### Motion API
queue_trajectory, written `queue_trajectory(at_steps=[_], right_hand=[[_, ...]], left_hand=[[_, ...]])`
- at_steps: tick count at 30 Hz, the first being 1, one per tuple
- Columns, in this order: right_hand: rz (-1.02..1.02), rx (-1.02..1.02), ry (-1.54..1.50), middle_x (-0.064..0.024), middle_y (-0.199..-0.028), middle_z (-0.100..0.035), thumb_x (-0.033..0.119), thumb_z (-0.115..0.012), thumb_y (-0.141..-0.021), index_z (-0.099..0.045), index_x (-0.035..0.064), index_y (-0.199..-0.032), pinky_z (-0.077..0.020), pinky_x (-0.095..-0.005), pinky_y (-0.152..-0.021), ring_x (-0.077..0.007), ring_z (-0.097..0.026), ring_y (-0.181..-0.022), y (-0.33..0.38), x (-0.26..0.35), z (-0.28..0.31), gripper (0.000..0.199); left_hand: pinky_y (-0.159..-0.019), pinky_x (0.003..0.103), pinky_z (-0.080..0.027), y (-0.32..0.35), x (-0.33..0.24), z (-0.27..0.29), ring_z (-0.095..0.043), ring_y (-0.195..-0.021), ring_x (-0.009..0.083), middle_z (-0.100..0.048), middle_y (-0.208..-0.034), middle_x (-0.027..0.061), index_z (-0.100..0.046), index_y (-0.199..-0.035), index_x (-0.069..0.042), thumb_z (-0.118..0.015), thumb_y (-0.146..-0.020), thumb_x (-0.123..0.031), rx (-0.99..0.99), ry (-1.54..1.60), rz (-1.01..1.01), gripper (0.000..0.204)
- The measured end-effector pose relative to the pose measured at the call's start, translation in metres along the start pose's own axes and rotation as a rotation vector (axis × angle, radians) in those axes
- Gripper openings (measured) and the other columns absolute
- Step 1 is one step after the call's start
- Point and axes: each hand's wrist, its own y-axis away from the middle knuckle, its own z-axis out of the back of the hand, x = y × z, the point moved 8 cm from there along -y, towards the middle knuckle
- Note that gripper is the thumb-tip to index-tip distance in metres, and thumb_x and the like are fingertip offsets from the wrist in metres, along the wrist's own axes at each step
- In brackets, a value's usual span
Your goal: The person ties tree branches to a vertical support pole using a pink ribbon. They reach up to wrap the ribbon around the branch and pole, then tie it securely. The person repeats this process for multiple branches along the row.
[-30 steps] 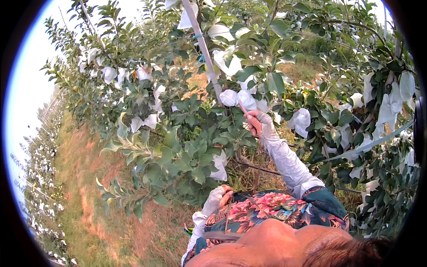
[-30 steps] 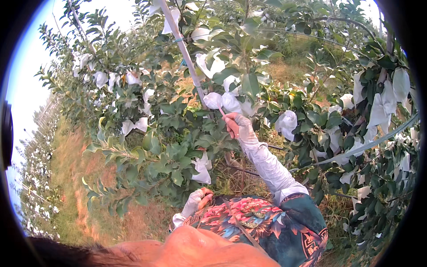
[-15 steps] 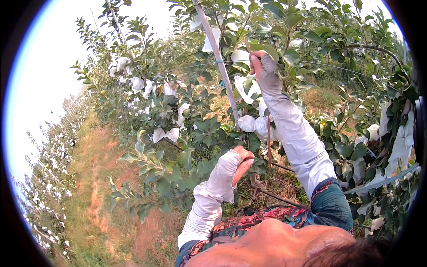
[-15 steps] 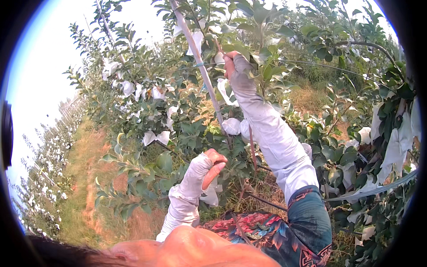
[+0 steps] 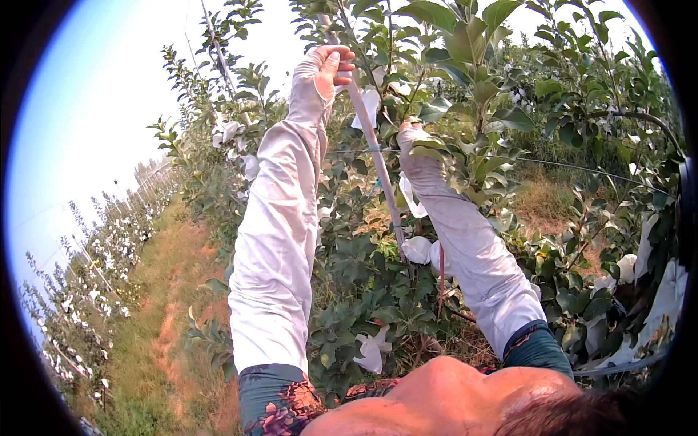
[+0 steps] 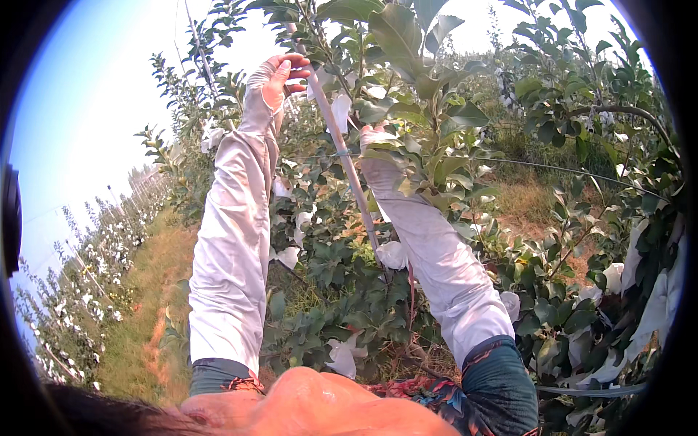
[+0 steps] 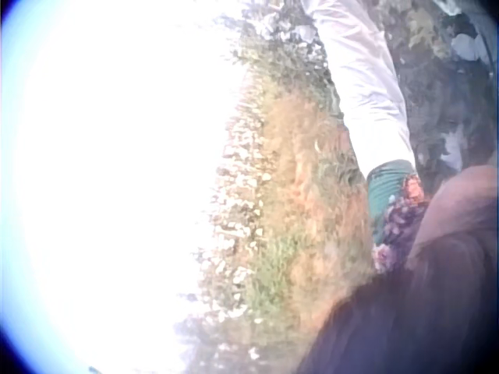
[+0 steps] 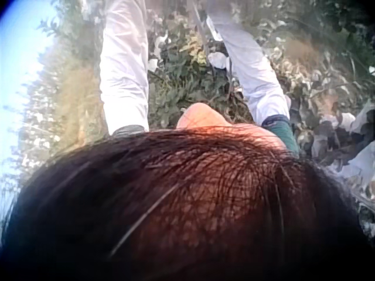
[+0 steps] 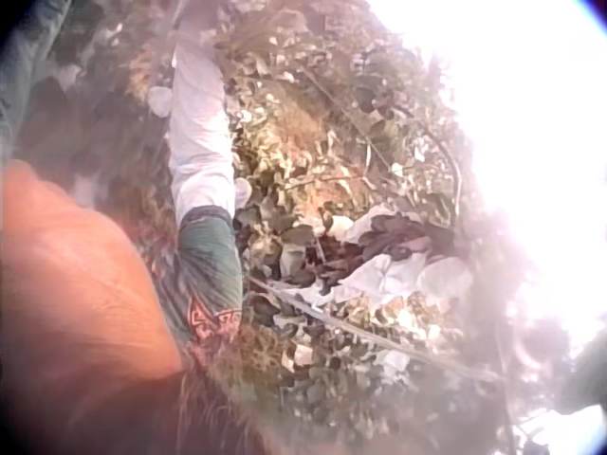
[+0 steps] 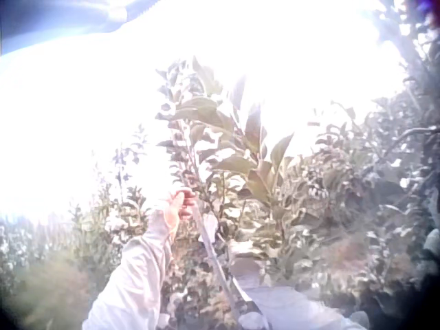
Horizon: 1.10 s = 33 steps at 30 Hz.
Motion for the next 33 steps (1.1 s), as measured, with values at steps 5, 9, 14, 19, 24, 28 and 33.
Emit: queue_trajectory(at_steps=[5,9,14,19,24,28,33], right_hand=[[-0.01,0.144,0.107,-0.0148,-0.09,-0.063,0.012,-0.052,-0.086,-0.058,0.0025,-0.097,-0.0501,-0.0338,-0.065,-0.0259,-0.062,-0.074,-0.007,-0.002,0.02,0.016],[-0.046,0.058,0.144,-0.0101,-0.077,-0.062,0.016,-0.054,-0.087,-0.057,0.0037,-0.087,-0.0494,-0.0295,-0.059,-0.0212,-0.061,-0.066,-0.01,-0.001,0.027,0.012],[-0.092,0.142,0.02,-0.0117,-0.079,-0.059,0.012,-0.051,-0.085,-0.055,0.0022,-0.094,-0.0487,-0.0332,-0.065,-0.0246,-0.059,-0.07,-0.009,0.02,0.03,0.014],[-0.138,0.306,-0.124,-0.0139,-0.085,-0.058,0.01,-0.049,-0.084,-0.053,0.0016,-0.1,-0.0479,-0.0346,-0.069,-0.0269,-0.058,-0.075,-0.008,-0.011,0.021,0.018],[-0.259,0.536,-0.302,-0.0162,-0.091,-0.057,0.007,-0.047,-0.083,-0.051,0.0011,-0.106,-0.0471,-0.0361,-0.073,-0.0292,-0.058,-0.081,0.006,-0.02,0.0,0.025],[-0.097,0.343,-0.195,-0.0165,-0.085,-0.059,0.008,-0.048,-0.084,-0.055,0.0008,-0.102,-0.0485,-0.0362,-0.071,-0.0299,-0.059,-0.078,-0.009,-0.025,0.018,0.021],[-0.158,0.233,-0.347,-0.0176,-0.077,-0.059,0.007,-0.052,-0.083,-0.058,-0.0009,-0.088,-0.0491,-0.0404,-0.068,-0.0314,-0.06,-0.072,0.005,-0.028,-0.002,0.011]], left_hand=[[-0.059,0.025,-0.051,-0.107,-0.012,-0.004,-0.06,-0.078,0.0158,-0.059,-0.1,0.0122,-0.052,-0.107,0.0,-0.041,-0.093,-0.014,-0.091,-0.544,-0.096,0.023],[-0.057,0.027,-0.051,-0.216,0.045,0.037,-0.061,-0.074,0.0202,-0.06,-0.096,0.015,-0.051,-0.107,0.001,-0.042,-0.091,-0.016,-0.204,-0.318,-0.007,0.025],[-0.06,0.041,-0.051,-0.262,0.081,0.082,-0.06,-0.075,0.0305,-0.059,-0.095,0.0211,-0.05,-0.109,-0.002,-0.037,-0.089,-0.036,0.03,0.081,0.342,0.042],[-0.051,0.031,-0.051,-0.25,0.051,0.027,-0.061,-0.06,0.0238,-0.06,-0.085,0.0179,-0.048,-0.106,-0.002,-0.047,-0.089,-0.021,0.082,-0.102,0.27,0.026],[-0.046,0.026,-0.047,-0.23,0.042,0.035,-0.056,-0.05,0.0144,-0.062,-0.071,0.0056,-0.06,-0.085,-0.002,-0.048,-0.088,-0.021,-0.049,-0.298,0.117,0.022],[-0.06,0.03,-0.053,-0.233,0.042,0.035,-0.062,-0.063,0.0213,-0.062,-0.078,0.0103,-0.057,-0.101,0.0,-0.049,-0.082,-0.005,0.183,0.101,0.081,0.021],[-0.074,0.031,-0.053,-0.148,0.01,0.028,-0.065,-0.076,0.0239,-0.061,-0.092,0.0133,-0.052,-0.105,-0.001,-0.049,-0.081,0.0,0.472,0.419,0.023,0.025]])
